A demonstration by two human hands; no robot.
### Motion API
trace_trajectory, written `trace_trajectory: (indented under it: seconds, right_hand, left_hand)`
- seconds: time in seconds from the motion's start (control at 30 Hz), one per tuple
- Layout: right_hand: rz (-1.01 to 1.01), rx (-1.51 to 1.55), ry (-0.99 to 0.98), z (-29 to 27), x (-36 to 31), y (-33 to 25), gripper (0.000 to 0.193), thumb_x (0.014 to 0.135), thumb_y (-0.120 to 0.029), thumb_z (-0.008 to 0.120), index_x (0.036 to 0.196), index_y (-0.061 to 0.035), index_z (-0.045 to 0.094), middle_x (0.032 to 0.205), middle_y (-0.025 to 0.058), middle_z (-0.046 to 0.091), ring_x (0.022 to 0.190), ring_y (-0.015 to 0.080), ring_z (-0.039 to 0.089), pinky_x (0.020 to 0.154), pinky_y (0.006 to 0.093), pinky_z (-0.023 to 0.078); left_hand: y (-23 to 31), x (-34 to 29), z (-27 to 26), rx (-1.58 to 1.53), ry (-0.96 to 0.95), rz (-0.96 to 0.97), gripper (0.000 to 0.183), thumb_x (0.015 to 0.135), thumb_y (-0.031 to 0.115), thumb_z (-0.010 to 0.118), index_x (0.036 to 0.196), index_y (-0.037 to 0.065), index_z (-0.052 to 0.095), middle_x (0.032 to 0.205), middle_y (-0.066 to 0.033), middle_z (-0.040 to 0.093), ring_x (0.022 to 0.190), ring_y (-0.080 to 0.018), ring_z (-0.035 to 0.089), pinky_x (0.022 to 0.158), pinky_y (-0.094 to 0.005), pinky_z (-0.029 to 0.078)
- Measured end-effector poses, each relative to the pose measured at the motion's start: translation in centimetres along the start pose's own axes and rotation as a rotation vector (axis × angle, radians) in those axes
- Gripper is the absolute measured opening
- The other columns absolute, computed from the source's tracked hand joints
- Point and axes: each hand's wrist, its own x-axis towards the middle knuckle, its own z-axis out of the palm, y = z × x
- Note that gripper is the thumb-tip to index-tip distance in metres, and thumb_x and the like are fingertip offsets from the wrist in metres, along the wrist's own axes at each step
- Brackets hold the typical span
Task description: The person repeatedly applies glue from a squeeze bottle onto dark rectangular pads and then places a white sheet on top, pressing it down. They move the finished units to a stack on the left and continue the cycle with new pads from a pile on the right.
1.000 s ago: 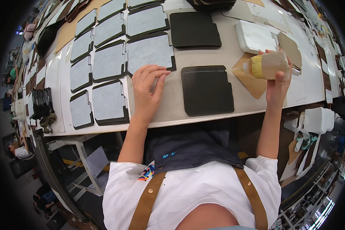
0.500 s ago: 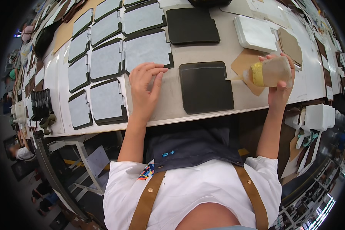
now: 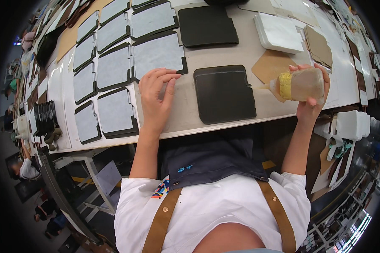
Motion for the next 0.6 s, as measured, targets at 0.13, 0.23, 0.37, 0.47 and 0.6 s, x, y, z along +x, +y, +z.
trace_trajectory:
  seconds: [0.13, 0.23, 0.37, 0.47, 0.6]
  right_hand:
    - [0.005, 0.009, -0.015, -0.3, -0.3, 0.0, 0.104, 0.067, -0.063, 0.084, 0.139, -0.0011, 0.040, 0.117, 0.0200, 0.062, 0.108, 0.0380, 0.066, 0.098, 0.0511, 0.053]
    - [0.011, -0.001, -0.024, -0.8, -0.7, -0.1, 0.105, 0.066, -0.066, 0.082, 0.138, -0.0011, 0.041, 0.116, 0.0196, 0.063, 0.107, 0.0377, 0.067, 0.097, 0.0507, 0.054]
    - [0.029, -0.015, -0.011, -1.1, -1.4, -0.3, 0.107, 0.065, -0.069, 0.080, 0.137, -0.0013, 0.041, 0.115, 0.0194, 0.063, 0.106, 0.0370, 0.067, 0.095, 0.0499, 0.055]
    - [0.021, -0.002, 0.002, -1.0, -1.6, -0.1, 0.107, 0.064, -0.069, 0.080, 0.137, -0.0016, 0.042, 0.115, 0.0195, 0.063, 0.106, 0.0367, 0.068, 0.095, 0.0495, 0.055]
    - [0.034, 0.021, -0.005, -0.5, -1.6, 0.1, 0.107, 0.064, -0.069, 0.080, 0.137, -0.0018, 0.041, 0.115, 0.0193, 0.063, 0.105, 0.0365, 0.068, 0.095, 0.0494, 0.055]
  left_hand:
    - [-0.1, 0.0, 0.2, -0.018, 0.016, -0.004, 0.011, 0.091, 0.008, 0.065, 0.098, 0.008, 0.074, 0.106, -0.0021, 0.071, 0.114, -0.0242, 0.059, 0.103, -0.0400, 0.036]
    - [-0.1, 0.0, 0.1, -0.013, 0.015, -0.004, 0.011, 0.091, 0.008, 0.065, 0.098, 0.008, 0.074, 0.106, -0.0021, 0.071, 0.113, -0.0242, 0.059, 0.103, -0.0400, 0.037]
    - [-0.2, 0.0, 0.2, -0.011, 0.016, -0.001, 0.011, 0.091, 0.008, 0.065, 0.098, 0.008, 0.074, 0.106, -0.0021, 0.071, 0.113, -0.0243, 0.060, 0.103, -0.0396, 0.037]
    - [-0.1, 0.0, 0.2, -0.012, 0.017, 0.002, 0.011, 0.091, 0.008, 0.065, 0.098, 0.008, 0.074, 0.106, -0.0021, 0.071, 0.113, -0.0244, 0.060, 0.103, -0.0393, 0.037]
    - [-0.2, 0.0, 0.2, -0.011, 0.017, -0.002, 0.012, 0.091, 0.008, 0.065, 0.098, 0.009, 0.074, 0.106, -0.0020, 0.071, 0.114, -0.0242, 0.059, 0.103, -0.0392, 0.037]
